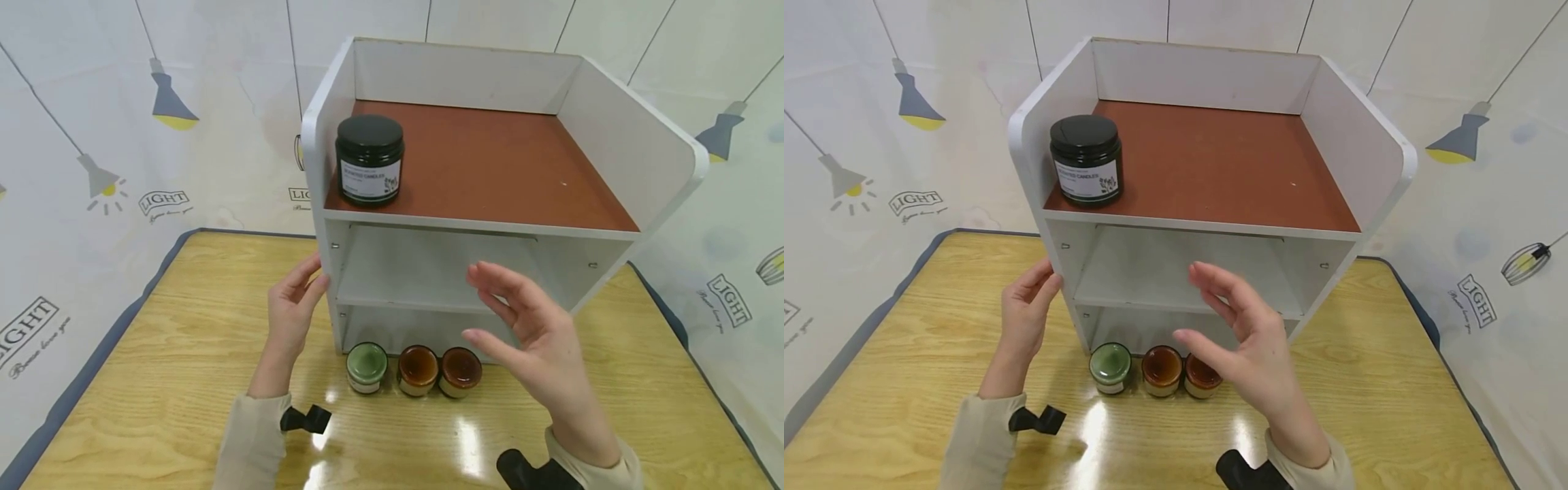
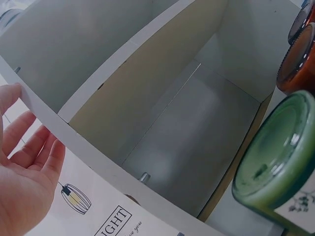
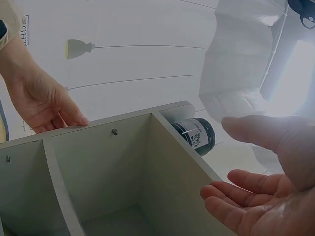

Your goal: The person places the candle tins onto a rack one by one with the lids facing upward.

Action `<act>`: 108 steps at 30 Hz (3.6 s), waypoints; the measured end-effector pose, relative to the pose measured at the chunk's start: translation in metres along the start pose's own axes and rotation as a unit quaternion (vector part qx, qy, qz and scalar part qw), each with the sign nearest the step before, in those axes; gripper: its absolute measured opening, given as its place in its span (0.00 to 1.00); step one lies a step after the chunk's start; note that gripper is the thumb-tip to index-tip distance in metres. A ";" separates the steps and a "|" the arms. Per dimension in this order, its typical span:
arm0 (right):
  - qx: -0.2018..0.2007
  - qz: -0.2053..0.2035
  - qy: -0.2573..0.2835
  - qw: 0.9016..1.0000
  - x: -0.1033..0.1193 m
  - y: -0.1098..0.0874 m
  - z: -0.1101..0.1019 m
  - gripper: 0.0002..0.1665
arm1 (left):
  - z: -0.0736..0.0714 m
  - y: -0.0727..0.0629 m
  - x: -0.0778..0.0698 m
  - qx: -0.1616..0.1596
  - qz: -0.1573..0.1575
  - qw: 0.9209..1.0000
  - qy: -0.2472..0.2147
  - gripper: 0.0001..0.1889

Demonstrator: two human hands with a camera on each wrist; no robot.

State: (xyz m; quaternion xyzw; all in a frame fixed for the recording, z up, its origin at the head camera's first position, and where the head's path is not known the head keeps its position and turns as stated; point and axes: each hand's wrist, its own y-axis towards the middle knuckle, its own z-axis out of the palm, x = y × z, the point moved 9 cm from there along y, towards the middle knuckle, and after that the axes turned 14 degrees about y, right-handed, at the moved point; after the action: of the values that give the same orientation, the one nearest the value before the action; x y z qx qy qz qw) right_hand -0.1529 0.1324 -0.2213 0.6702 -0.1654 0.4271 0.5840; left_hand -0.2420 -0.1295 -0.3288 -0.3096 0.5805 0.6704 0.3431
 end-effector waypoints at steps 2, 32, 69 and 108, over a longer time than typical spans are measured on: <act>0.000 0.003 -0.003 1.000 -0.001 -0.002 -0.001 0.36 | 0.000 0.000 0.000 -0.001 0.001 1.000 -0.002 0.16; -0.002 0.116 -0.017 0.993 -0.059 -0.051 -0.017 0.32 | 0.000 -0.001 0.001 -0.005 0.003 1.000 -0.004 0.15; -0.100 0.230 -0.090 0.964 -0.124 -0.116 -0.061 0.34 | -0.001 -0.001 0.003 -0.008 -0.004 1.000 -0.006 0.15; -0.055 0.278 -0.097 0.954 -0.181 -0.144 -0.071 0.40 | 0.000 -0.001 0.002 0.000 0.000 1.000 0.000 0.14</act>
State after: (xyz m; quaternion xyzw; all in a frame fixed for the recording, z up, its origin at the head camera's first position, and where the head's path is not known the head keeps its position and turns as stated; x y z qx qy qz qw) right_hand -0.1815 0.1856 -0.4558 0.6028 -0.4244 0.4961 0.4588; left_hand -0.2422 -0.1297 -0.3309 -0.3097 0.5803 0.6704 0.3433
